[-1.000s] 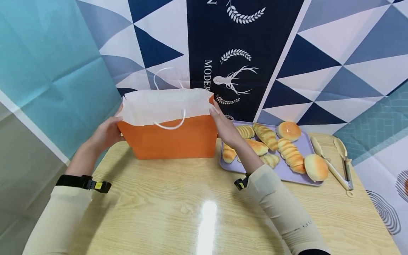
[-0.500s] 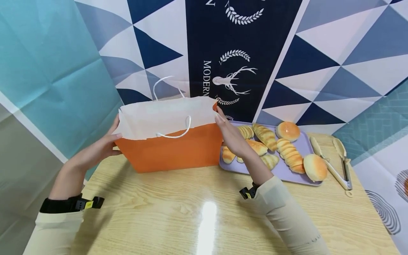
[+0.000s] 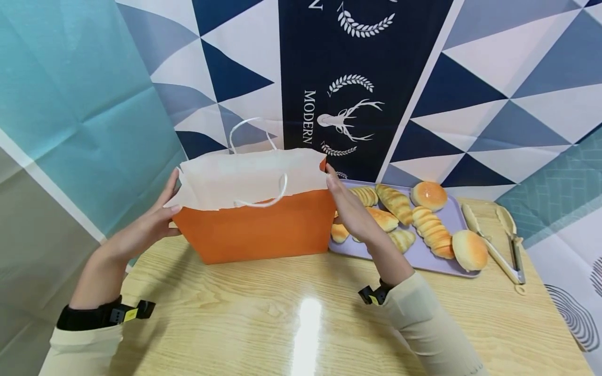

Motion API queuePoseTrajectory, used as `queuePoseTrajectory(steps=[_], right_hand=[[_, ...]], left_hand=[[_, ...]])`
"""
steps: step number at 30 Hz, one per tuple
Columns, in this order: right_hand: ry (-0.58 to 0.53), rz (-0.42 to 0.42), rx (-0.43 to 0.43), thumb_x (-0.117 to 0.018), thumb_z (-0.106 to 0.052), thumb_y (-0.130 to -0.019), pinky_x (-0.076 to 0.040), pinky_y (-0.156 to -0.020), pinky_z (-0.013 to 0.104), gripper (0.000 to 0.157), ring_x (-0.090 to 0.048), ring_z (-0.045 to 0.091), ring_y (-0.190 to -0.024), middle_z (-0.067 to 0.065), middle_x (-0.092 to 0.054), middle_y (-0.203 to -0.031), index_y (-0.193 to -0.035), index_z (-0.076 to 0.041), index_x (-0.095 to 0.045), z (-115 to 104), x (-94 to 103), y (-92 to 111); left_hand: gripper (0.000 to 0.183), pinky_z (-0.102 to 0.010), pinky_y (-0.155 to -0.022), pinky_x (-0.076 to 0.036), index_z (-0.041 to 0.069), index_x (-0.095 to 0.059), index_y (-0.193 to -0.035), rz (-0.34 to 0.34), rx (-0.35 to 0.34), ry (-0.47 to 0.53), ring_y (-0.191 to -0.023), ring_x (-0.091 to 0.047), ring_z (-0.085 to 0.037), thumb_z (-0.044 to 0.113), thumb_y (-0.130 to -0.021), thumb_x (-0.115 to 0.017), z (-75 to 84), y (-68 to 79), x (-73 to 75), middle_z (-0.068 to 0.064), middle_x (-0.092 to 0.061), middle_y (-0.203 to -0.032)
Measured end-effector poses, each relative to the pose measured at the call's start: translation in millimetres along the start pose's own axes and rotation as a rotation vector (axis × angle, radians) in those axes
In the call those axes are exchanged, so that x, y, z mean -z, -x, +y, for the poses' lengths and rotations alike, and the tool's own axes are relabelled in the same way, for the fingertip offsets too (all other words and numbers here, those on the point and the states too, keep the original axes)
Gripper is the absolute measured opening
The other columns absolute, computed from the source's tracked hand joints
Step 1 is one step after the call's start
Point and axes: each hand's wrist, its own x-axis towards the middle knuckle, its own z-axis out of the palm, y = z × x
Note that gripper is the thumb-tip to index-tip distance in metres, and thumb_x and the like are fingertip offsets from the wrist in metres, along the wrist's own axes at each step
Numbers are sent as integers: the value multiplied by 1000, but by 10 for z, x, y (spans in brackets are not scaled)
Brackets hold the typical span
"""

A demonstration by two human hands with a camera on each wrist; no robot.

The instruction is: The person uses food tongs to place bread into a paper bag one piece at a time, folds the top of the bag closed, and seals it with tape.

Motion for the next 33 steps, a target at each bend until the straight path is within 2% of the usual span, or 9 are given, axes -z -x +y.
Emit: queuePoseTrajectory(steps=[1,8,13,17,21,24,27,29,33], right_hand=[[-14,-5,-7,-17,-68,-99,-52,-86,62,65,-22,24,-142,-5,-8,-164,-157,-43,-2,-7,2,15],[-7,-22,-15,-15,-67,-100,-54,-86,58,61,-24,25,-142,-9,-5,-164,-155,-47,0,21,35,49],[0,-36,-15,-15,-65,-101,-52,-90,59,60,-18,24,-144,-10,-2,-164,-156,-45,1,44,56,65],[-21,-41,-11,-16,-63,-101,-49,-92,62,59,-15,22,-145,-10,-1,-164,-155,-45,1,66,63,62],[-44,-40,-12,-16,-64,-101,-47,-93,64,59,-15,22,-145,-7,-2,-164,-155,-46,0,93,57,46],[-40,-43,-14,-15,-64,-101,-48,-92,64,59,-18,24,-144,-5,-3,-164,-155,-47,0,108,53,41],[-40,-74,7,-15,-61,-102,-48,-92,64,58,-22,28,-143,-5,-1,-164,-155,-47,3,108,75,42],[-57,-99,28,-15,-59,-103,-46,-94,66,56,-25,32,-141,-5,1,-164,-155,-48,5,102,120,50],[-72,-126,58,-15,-54,-105,-42,-98,67,56,-28,39,-139,1,-4,-165,-157,-42,3,112,296,78]], left_hand=[[69,-82,-96,-25,50,18,-152,4,-3,-13,-145,9,-39,23,-108,-28,2,10,4,1,26,-161],[56,-79,-101,-21,42,-3,-158,89,-48,-88,-147,-1,-33,25,-110,-25,-37,-30,123,1,7,-165],[52,-74,-107,-12,23,-24,-158,162,-126,-63,-145,-13,-32,17,-108,-35,-132,-138,198,-1,-12,-164],[52,-74,-109,-4,10,-31,-155,136,-233,-40,-144,-16,-34,7,-104,-38,-216,-235,256,-6,-18,-162],[56,-68,-113,-1,6,-32,-153,90,-305,-24,-143,-16,-32,5,-98,-38,-260,-312,297,-8,-20,-160],[58,-49,-119,-9,3,-31,-152,58,-346,0,-141,-18,-30,3,-94,-38,-270,-344,312,-10,-23,-158],[60,-31,-114,-20,-2,-29,-151,21,-386,14,-138,-22,-32,0,-92,-38,-266,-359,328,-15,-25,-155],[60,-25,-110,-25,-3,-28,-151,8,-395,11,-136,-24,-33,-1,-91,-38,-257,-361,340,-17,-27,-153],[62,-24,-108,-25,-1,-29,-151,21,-365,-28,-135,-26,-31,0,-90,-40,-231,-338,374,-15,-29,-151]])
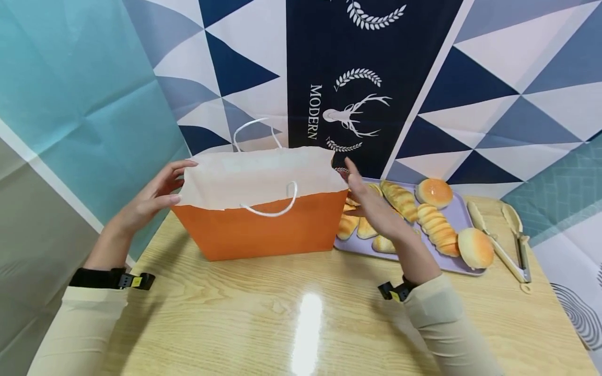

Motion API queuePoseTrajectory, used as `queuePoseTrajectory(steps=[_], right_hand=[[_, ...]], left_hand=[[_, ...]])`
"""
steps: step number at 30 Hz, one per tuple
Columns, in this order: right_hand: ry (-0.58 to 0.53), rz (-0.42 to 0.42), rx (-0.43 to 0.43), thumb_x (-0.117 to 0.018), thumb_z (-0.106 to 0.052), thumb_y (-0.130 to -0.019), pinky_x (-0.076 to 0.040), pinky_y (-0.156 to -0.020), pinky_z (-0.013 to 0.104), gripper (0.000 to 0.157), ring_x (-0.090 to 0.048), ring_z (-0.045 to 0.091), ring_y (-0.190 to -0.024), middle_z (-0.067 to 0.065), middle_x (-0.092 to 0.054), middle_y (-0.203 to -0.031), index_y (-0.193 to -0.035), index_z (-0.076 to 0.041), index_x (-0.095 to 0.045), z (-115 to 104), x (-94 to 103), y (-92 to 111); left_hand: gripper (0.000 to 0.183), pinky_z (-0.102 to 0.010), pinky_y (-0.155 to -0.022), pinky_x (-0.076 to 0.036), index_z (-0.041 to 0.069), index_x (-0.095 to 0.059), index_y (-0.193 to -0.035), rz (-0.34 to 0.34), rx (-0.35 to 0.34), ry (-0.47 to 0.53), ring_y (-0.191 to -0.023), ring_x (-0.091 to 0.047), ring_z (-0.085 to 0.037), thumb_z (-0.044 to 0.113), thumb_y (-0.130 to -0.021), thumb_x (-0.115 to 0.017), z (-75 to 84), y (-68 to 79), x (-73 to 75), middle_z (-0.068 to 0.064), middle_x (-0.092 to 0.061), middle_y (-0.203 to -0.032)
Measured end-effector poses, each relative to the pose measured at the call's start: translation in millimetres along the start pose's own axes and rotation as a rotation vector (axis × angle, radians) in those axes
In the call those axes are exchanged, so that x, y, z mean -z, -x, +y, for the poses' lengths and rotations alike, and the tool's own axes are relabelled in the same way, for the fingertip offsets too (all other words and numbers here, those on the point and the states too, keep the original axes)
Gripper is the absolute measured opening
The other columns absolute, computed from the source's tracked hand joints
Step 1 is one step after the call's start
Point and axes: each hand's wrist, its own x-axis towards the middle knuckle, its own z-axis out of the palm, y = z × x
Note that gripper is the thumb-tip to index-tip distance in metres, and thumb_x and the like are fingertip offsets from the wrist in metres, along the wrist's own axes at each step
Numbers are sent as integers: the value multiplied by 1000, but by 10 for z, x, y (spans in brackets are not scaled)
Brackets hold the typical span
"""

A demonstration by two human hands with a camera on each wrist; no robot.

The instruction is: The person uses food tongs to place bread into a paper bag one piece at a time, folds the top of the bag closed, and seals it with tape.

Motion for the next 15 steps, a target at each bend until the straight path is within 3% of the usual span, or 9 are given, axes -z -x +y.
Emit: queuePoseTrajectory(steps=[3,7,12,15], right_hand=[[69,41,-2,-20,-51,-106,-41,-101,65,58,-31,37,-139,6,-16,-164,-160,-32,-6,65,209,115],[282,154,-38,-30,-50,-106,-45,-97,62,61,-43,36,-131,12,-30,-159,-159,-23,-19,212,512,303],[546,316,-92,-39,-50,-104,-43,-93,67,65,-50,46,-122,24,-45,-147,-154,-9,-33,435,907,581],[630,385,-133,-42,-49,-102,-41,-91,70,67,-49,50,-120,29,-49,-142,-151,-5,-37,585,1144,759]], left_hand=[[62,-24,-109,-24,1,-29,-152,-1,20,-21,-135,-25,-30,0,-91,-40,20,-13,-1,-14,-29,-152],[62,-22,-108,-25,1,-28,-152,-5,15,-21,-135,-25,-31,0,-92,-39,36,0,3,-15,-27,-153],[62,-21,-106,-27,3,-26,-154,-23,11,-17,-135,-23,-31,-1,-93,-39,35,3,-8,-14,-25,-155],[62,-21,-106,-26,3,-25,-154,-29,10,-21,-136,-23,-31,-1,-94,-39,40,6,-12,-14,-24,-156]])
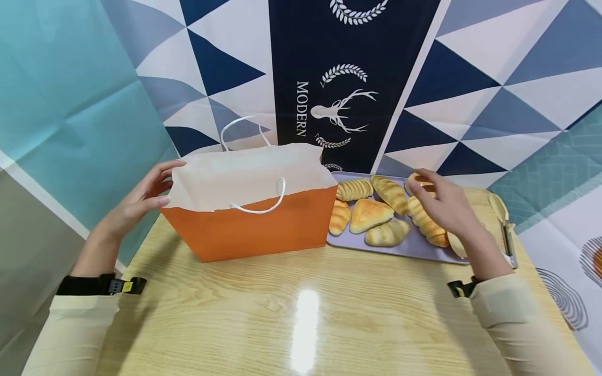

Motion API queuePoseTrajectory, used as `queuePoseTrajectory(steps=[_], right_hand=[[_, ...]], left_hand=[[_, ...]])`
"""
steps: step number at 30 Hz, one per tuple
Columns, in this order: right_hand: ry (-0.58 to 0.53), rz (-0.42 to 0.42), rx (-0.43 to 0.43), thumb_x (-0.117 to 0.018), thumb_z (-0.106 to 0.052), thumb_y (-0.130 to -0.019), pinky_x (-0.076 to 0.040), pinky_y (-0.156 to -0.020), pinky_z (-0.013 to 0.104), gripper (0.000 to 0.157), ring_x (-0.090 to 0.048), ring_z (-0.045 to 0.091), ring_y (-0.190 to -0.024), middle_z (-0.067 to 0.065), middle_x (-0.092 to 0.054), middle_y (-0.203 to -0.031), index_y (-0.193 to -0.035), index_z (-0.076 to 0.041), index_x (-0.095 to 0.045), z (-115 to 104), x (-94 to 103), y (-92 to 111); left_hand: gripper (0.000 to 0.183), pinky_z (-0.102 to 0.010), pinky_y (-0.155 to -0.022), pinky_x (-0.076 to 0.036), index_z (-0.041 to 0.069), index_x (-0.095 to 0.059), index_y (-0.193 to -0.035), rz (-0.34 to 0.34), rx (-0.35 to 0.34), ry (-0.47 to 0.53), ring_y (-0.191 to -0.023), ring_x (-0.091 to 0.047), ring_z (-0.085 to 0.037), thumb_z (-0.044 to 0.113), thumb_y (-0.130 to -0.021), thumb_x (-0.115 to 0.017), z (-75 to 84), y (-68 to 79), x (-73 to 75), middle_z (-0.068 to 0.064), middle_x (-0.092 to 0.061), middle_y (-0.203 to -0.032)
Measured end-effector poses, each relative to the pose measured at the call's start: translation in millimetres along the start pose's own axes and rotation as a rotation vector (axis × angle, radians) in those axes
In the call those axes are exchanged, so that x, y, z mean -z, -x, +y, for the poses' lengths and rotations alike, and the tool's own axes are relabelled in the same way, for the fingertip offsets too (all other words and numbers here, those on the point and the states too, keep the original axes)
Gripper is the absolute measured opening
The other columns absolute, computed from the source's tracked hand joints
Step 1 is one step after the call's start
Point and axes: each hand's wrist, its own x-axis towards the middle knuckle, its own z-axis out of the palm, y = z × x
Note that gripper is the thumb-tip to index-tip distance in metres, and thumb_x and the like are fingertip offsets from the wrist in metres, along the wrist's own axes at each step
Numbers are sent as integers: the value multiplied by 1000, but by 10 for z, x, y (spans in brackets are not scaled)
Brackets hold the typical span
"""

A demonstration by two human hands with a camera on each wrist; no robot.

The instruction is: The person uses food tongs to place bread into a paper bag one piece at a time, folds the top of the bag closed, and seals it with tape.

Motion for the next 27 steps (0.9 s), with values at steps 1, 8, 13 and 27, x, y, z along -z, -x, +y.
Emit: queuePoseTrajectory(steps=[1,8,13,27], right_hand=[[21,9,-15,-42,-50,-102,-42,-90,70,68,-49,51,-118,31,-49,-141,-151,-3,-37,107,44,31],[175,95,-121,-42,-47,-102,-42,-83,69,70,-51,55,-108,40,-50,-130,-144,9,-40,885,221,262],[222,138,-221,-43,-46,-101,-32,-87,72,76,-37,61,-114,45,-40,-132,-145,14,-32,1380,303,435],[236,26,-433,-45,-61,-95,-32,-83,79,110,-28,71,-106,60,-9,-136,-148,20,7,2099,391,725]], left_hand=[[62,-21,-106,-27,3,-24,-155,-1,1,0,-136,-23,-31,-1,-94,-39,-2,0,-7,-14,-24,-155],[62,-21,-105,-26,3,-22,-155,-10,-9,6,-135,-22,-31,-2,-95,-37,-6,-2,-28,-15,-23,-155],[63,-23,-104,-26,4,-22,-155,2,19,12,-132,-25,-31,-2,-94,-37,-12,-5,-33,-16,-27,-152],[63,-25,-98,-40,-5,-20,-153,-22,-92,71,-126,-38,-30,-12,-91,-31,-53,18,-61,-19,-35,-149]])
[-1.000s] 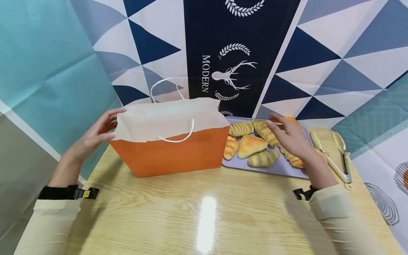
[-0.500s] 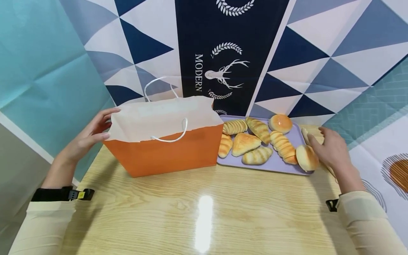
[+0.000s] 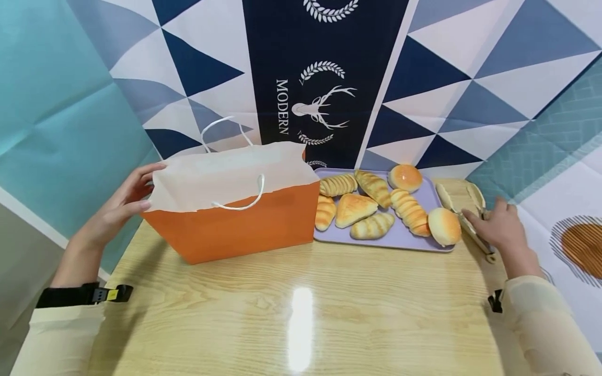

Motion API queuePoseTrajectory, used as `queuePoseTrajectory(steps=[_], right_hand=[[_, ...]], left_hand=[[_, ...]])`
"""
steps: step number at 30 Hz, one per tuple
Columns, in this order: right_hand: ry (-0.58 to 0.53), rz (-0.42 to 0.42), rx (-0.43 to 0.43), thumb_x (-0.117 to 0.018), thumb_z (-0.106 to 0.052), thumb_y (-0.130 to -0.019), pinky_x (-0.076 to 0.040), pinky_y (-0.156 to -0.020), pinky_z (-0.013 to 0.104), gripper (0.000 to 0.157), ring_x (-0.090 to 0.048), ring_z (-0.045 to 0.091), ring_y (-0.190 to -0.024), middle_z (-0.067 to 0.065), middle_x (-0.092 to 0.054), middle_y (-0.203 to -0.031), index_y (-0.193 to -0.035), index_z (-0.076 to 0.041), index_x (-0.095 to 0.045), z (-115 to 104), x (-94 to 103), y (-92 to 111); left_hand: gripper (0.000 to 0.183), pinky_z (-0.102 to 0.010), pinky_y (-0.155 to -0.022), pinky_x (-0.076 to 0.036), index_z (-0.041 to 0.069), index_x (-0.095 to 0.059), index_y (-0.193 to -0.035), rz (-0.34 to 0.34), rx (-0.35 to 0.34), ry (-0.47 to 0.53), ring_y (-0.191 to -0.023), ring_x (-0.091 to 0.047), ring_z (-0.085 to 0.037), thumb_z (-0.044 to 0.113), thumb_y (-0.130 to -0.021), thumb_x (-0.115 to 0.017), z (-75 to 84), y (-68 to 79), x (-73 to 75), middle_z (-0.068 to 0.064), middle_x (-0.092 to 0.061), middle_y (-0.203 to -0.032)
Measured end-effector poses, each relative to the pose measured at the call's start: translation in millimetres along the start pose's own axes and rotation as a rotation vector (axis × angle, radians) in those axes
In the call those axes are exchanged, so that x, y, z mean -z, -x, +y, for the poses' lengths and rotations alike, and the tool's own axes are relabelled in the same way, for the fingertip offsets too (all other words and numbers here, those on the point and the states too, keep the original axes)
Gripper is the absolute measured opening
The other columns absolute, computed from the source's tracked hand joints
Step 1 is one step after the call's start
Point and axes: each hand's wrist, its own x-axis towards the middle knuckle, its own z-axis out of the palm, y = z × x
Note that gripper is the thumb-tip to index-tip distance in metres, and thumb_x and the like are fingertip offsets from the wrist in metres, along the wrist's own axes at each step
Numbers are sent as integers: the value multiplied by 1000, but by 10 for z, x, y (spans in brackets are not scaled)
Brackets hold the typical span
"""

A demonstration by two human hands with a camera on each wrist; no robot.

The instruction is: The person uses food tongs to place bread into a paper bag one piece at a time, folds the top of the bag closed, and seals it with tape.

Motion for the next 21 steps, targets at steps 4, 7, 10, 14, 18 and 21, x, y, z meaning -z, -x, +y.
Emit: queuePoseTrajectory(steps=[4,7,10,14,18,21], right_hand=[[31,-44,-1,-46,-67,-92,-33,-83,79,121,-28,72,-106,64,-14,-129,-143,25,13,62,-83,-48],[40,-69,-4,-46,-68,-91,-33,-86,78,123,-29,72,-108,65,-19,-126,-140,29,13,79,-121,-56],[56,-87,-13,-47,-67,-91,-35,-87,77,124,-32,71,-107,64,-24,-123,-139,31,12,82,-127,-45],[84,-97,-27,-46,-69,-90,-38,-85,76,123,-35,70,-106,61,-29,-123,-139,32,6,77,-106,-31],[91,-74,-47,-48,-71,-87,-47,-70,68,118,-48,64,-92,55,-43,-110,-134,34,-22,80,-99,-25],[95,-52,-67,-50,-74,-85,-48,-52,52,101,-54,49,-71,39,-52,-84,-103,26,-48,97,-115,-25]], left_hand=[[64,-25,-97,-41,-4,-21,-153,16,16,-16,-126,-38,-30,-12,-91,-32,6,56,6,-19,-36,-148],[64,-24,-97,-42,-5,-21,-153,15,12,-18,-126,-39,-29,-12,-90,-31,-7,71,10,-19,-36,-148],[64,-24,-97,-42,-5,-21,-153,8,6,-14,-127,-39,-30,-12,-90,-31,-20,71,13,-19,-35,-149],[64,-24,-96,-44,-5,-21,-154,1,3,-12,-126,-40,-30,-12,-91,-31,-18,60,11,-19,-35,-149],[64,-23,-95,-46,-4,-22,-154,10,15,-27,-125,-41,-29,-9,-91,-33,1,45,4,-19,-36,-148],[64,-23,-94,-47,-2,-23,-154,28,46,-48,-124,-42,-29,-7,-91,-35,21,32,-4,-20,-37,-147]])
